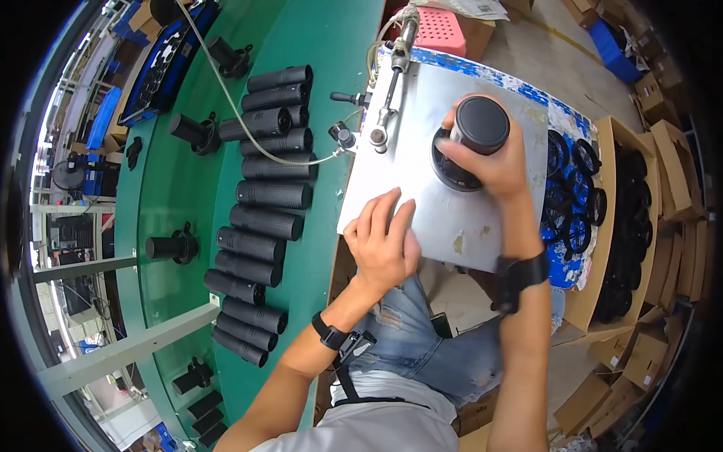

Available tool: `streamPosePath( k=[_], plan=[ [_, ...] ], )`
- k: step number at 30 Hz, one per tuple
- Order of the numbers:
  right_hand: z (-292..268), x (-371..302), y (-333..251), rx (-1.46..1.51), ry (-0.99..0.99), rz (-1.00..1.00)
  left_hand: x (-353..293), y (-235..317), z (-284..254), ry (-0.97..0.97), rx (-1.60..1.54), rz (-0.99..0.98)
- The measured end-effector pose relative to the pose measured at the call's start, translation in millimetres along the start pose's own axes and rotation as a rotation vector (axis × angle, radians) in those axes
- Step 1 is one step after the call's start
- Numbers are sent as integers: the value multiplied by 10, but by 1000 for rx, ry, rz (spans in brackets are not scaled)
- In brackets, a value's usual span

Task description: The person picks up a base from a box, places it on a machine, and then fits a speaker housing onto the base. They press the assembly down using the machine and place the completed unit on the table.

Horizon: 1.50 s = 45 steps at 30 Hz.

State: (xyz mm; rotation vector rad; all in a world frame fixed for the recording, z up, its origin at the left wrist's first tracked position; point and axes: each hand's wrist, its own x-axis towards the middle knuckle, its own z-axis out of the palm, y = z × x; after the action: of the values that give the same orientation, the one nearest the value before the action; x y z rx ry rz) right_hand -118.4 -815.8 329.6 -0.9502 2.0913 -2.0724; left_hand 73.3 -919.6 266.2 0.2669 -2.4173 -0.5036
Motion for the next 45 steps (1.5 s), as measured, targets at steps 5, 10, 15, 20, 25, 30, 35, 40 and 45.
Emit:
streamPosePath(
  k=[5,10,15,20,25,30,35,40,45],
  plan=[
    [-137,259,-64,73,-473,114,42,1,2,38,0,14],
    [131,-115,10,-112,161,-72,69,42,10,41,25,-14],
    [-176,67,136,96,-329,-42,20,-1,61,38,28,11],
    [-170,62,128,147,-312,-27,93,54,-52,20,-19,-1],
    [-198,83,98,188,-349,19,552,-258,-493,119,-379,74],
    [-229,147,83,302,-445,107,1681,-992,-329,29,-505,-175],
    [-189,119,112,322,-474,122,1930,-1406,131,-204,-370,-239],
    [-93,53,14,229,-308,51,1918,-1860,409,-256,19,-29],
    [-166,84,96,214,-318,36,1866,-1724,401,-581,181,-197]
  ],
)
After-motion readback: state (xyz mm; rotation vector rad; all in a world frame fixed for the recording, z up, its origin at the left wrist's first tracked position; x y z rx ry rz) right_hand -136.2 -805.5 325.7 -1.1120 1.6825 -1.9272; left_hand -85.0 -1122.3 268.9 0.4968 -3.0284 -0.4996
